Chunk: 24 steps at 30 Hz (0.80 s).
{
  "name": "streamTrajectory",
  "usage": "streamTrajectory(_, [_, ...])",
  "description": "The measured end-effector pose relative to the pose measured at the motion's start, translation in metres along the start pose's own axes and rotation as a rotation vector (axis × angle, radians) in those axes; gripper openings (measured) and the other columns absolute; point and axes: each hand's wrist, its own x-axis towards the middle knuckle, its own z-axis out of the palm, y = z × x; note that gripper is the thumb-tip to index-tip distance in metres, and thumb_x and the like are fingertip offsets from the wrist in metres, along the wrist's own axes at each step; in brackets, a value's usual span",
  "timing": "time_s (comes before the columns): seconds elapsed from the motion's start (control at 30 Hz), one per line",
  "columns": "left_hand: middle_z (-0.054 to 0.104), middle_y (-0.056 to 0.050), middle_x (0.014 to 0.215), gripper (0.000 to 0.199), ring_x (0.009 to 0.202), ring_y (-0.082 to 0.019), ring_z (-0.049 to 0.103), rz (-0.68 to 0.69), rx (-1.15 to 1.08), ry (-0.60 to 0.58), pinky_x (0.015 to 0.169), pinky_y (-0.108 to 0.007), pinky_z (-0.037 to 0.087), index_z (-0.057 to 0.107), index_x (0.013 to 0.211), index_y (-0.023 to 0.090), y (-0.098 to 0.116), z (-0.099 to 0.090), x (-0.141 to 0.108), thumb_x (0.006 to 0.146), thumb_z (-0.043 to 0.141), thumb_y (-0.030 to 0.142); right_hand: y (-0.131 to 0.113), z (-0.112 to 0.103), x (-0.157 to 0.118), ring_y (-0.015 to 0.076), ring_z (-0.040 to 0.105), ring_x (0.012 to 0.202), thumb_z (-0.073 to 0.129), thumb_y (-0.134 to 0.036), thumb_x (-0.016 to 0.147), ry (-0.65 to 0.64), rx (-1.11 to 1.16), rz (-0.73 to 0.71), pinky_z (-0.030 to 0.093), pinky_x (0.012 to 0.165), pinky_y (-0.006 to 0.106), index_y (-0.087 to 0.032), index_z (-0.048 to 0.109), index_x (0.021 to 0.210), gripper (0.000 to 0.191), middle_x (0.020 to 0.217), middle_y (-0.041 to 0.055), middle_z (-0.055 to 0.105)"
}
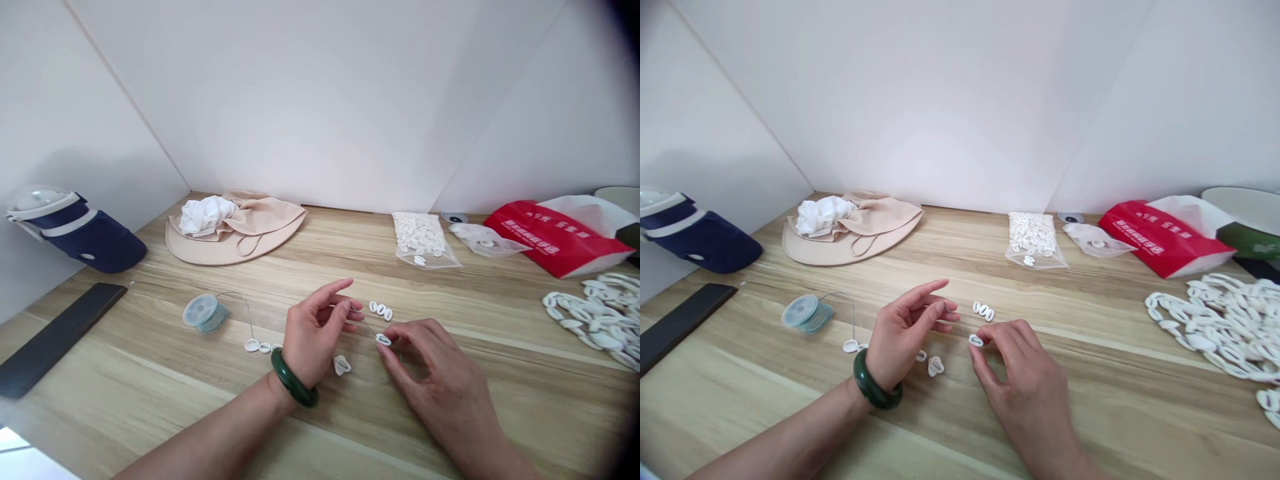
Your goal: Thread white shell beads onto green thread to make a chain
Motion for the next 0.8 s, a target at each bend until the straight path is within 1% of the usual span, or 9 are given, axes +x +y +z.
streamTrajectory(0.13, [0.068,-0.007,0.084,0.035,0.073,-0.019,0.07,-0.002,-0.141,0.064,0.063,-0.03,0.059,0.056,0.113,0.011,0.009,-0.004,0.006,0.081,0.06,0.023,0.002,0.002,-0.003,0.0138,0.055,0.068,0.06,-0.024,0.08,-0.052,0.001,0.067,0.043,0.058,0.025,-0.023,0.057,0.085,0.006,0.074,-0.0005,0.058])
streamTrajectory(0.3, [0.068,-0.006,0.084,0.031,0.068,-0.017,0.069,0.102,-0.144,0.164,0.061,-0.028,0.058,0.058,0.11,0.012,0.017,-0.01,0.008,0.082,0.06,0.024,-0.001,-0.001,-0.001,0.0147,0.054,0.064,0.059,-0.025,0.079,-0.182,-0.01,0.104,0.042,0.058,0.028,-0.023,0.057,0.078,0.003,0.069,-0.0011,0.057])
streamTrajectory(0.37, [0.069,-0.006,0.084,0.029,0.069,-0.017,0.069,0.1,-0.109,0.119,0.061,-0.028,0.058,0.06,0.108,0.012,0.018,-0.011,0.007,0.082,0.059,0.024,-0.004,-0.007,0.003,0.0171,0.054,0.069,0.061,-0.028,0.077,-0.242,-0.002,0.079,0.042,0.062,0.03,-0.023,0.058,0.071,0.009,0.068,-0.0003,0.058])
streamTrajectory(0.43, [0.071,-0.007,0.084,0.026,0.072,-0.017,0.068,0.111,-0.021,0.023,0.065,-0.029,0.057,0.061,0.108,0.013,0.019,-0.01,0.004,0.083,0.058,0.022,-0.006,-0.014,0.007,0.0189,0.055,0.073,0.061,-0.033,0.078,-0.259,0.077,0.115,0.042,0.065,0.032,-0.022,0.057,0.067,0.016,0.071,0.0013,0.059])
streamTrajectory(0.5, [0.072,-0.006,0.087,0.026,0.079,-0.016,0.068,0.196,0.13,-0.072,0.074,-0.029,0.056,0.062,0.109,0.015,0.019,-0.008,-0.001,0.084,0.056,0.019,-0.008,-0.02,0.01,0.0177,0.056,0.069,0.055,-0.037,0.083,-0.252,0.298,0.269,0.043,0.064,0.033,-0.022,0.059,0.076,0.017,0.073,0.002,0.06])
streamTrajectory(0.57, [0.073,-0.005,0.09,0.027,0.085,-0.015,0.066,0.364,0.294,-0.146,0.083,-0.03,0.052,0.063,0.11,0.018,0.019,-0.007,-0.006,0.084,0.055,0.014,-0.011,-0.024,0.012,0.0154,0.058,0.062,0.048,-0.038,0.088,-0.271,0.644,0.46,0.046,0.06,0.032,-0.023,0.058,0.096,0.02,0.078,0.0022,0.062])
streamTrajectory(0.63, [0.072,-0.005,0.093,0.031,0.091,-0.015,0.064,0.545,0.418,-0.201,0.088,-0.029,0.049,0.063,0.111,0.019,0.018,-0.007,-0.008,0.083,0.055,0.009,-0.015,-0.025,0.013,0.0143,0.06,0.061,0.048,-0.037,0.089,-0.315,0.995,0.571,0.049,0.06,0.032,-0.024,0.052,0.111,0.027,0.092,0.0042,0.063])
streamTrajectory(0.7, [0.071,-0.005,0.098,0.034,0.096,-0.015,0.062,0.676,0.509,-0.243,0.089,-0.029,0.048,0.062,0.113,0.019,0.017,-0.008,-0.009,0.082,0.053,0.005,-0.019,-0.025,0.013,0.0133,0.061,0.062,0.048,-0.036,0.089,-0.376,1.234,0.618,0.05,0.061,0.032,-0.023,0.051,0.114,0.027,0.102,0.006,0.062])
streamTrajectory(0.8, [0.07,-0.006,0.101,0.039,0.099,-0.016,0.06,0.764,0.592,-0.28,0.088,-0.029,0.049,0.059,0.116,0.018,0.016,-0.01,-0.008,0.082,0.051,0.002,-0.022,-0.025,0.014,0.0103,0.058,0.056,0.05,-0.036,0.089,-0.467,1.324,0.675,0.049,0.056,0.028,-0.019,0.058,0.097,0.02,0.083,0.0022,0.062])
